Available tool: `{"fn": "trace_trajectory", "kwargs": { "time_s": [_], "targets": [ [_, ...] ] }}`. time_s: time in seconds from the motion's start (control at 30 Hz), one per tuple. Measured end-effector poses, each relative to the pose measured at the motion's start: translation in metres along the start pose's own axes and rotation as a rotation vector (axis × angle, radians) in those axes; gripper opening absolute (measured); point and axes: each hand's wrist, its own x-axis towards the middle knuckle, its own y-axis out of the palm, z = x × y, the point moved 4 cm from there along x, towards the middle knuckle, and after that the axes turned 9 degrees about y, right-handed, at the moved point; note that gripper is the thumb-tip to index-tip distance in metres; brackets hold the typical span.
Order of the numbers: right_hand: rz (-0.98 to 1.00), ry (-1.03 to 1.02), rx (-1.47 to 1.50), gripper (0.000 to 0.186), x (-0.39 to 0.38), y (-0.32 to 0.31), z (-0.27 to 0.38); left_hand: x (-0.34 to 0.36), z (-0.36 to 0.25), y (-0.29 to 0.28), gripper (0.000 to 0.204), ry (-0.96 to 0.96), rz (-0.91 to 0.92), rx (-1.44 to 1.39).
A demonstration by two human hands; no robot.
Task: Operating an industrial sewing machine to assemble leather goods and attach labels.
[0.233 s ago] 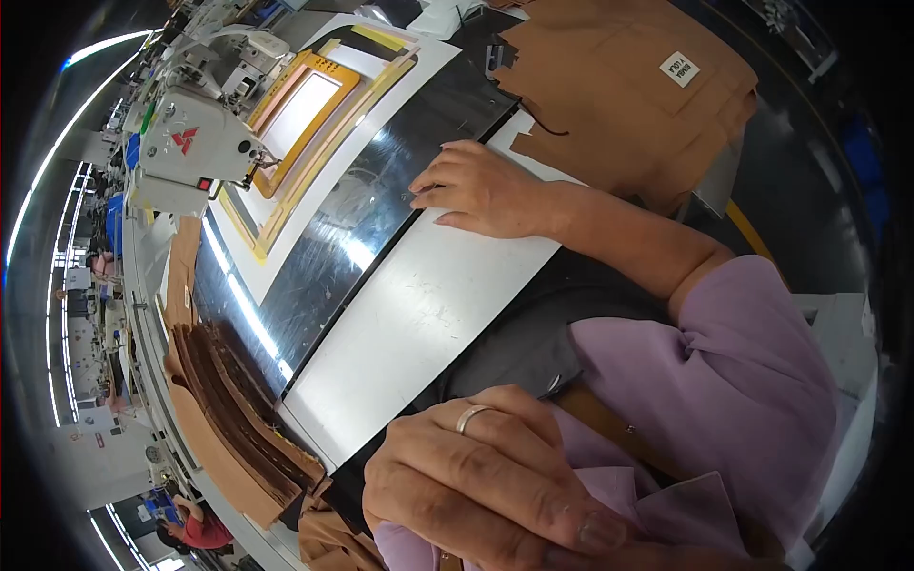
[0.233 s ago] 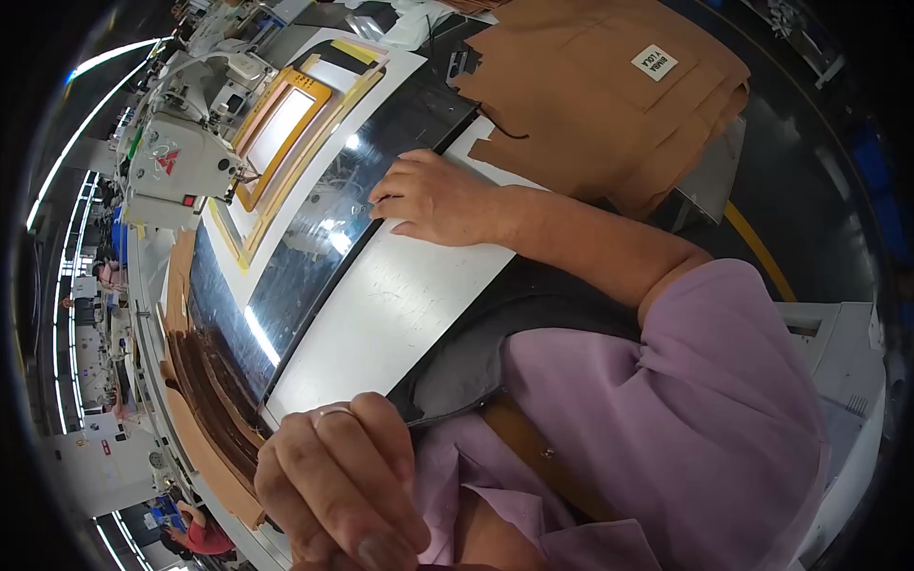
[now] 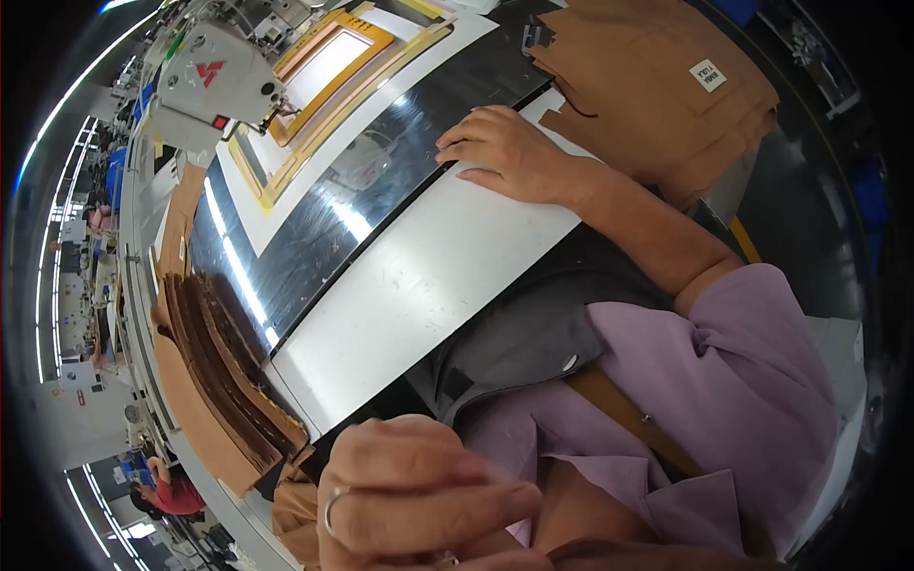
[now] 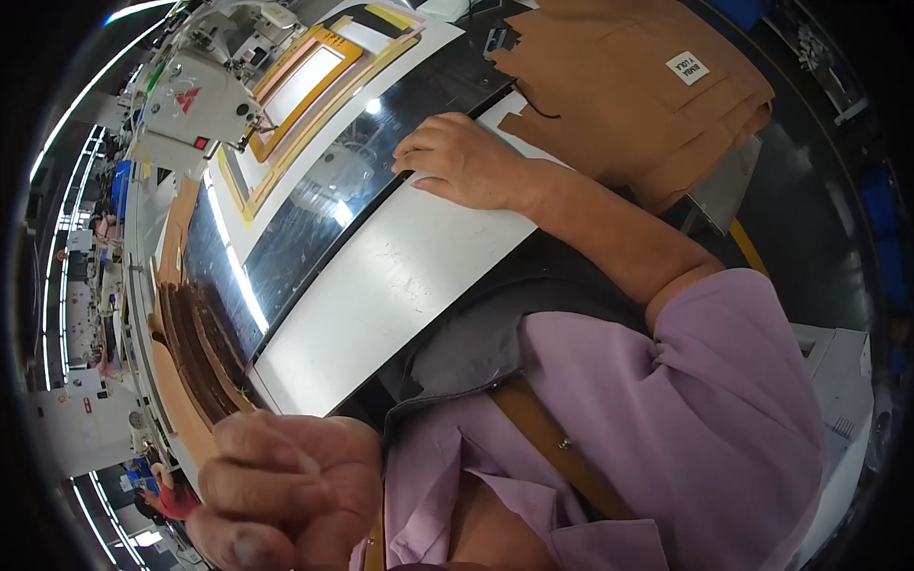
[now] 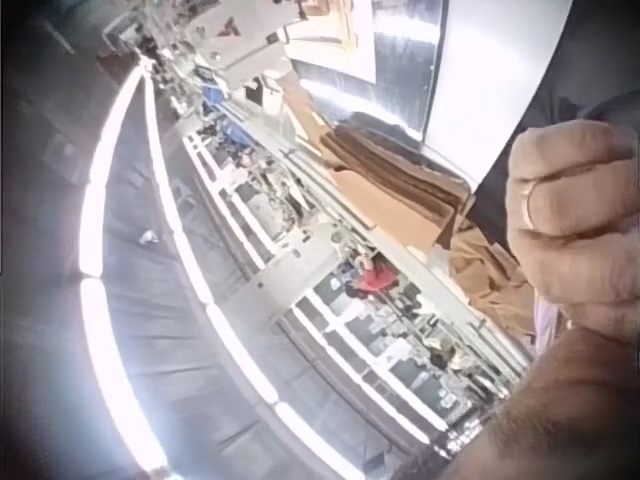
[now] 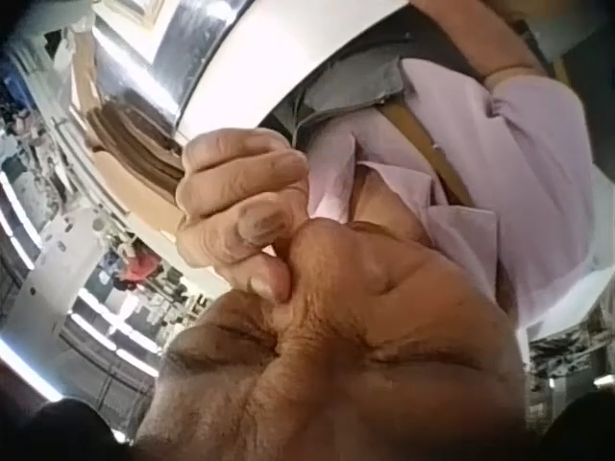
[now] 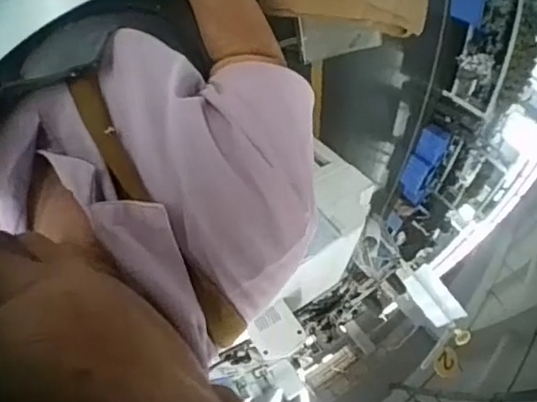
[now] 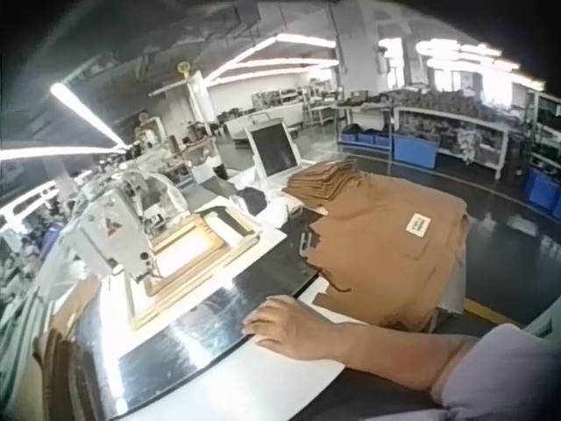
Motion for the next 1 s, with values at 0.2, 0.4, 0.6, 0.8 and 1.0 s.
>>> {"fn": "trace_trajectory", "kwargs": {
  "time_s": [0.2,0.4,0.6,0.8,1.0],
  "targets": [
    [0.002,0.029,-0.020,0.031,-0.001,0.005,-0.005,-0.011,0.008,-0.011,0.034,0.553,0.160,0.005],
    [0.006,0.012,0.039,0.033,0.010,0.007,0.000,-0.007,-0.001,-0.010,0.025,0.320,0.151,-0.104],
    [0.030,0.026,0.001,0.032,0.009,0.000,0.003,0.013,0.053,0.002,0.031,0.383,0.107,-0.422],
    [0.142,0.038,-0.046,0.038,0.007,-0.017,0.013,0.021,0.097,0.029,0.071,0.108,0.202,0.008],
    [0.319,0.021,0.017,0.032,0.035,-0.056,-0.022,0.027,0.114,0.016,0.053,0.317,0.186,0.832]
  ]
}}
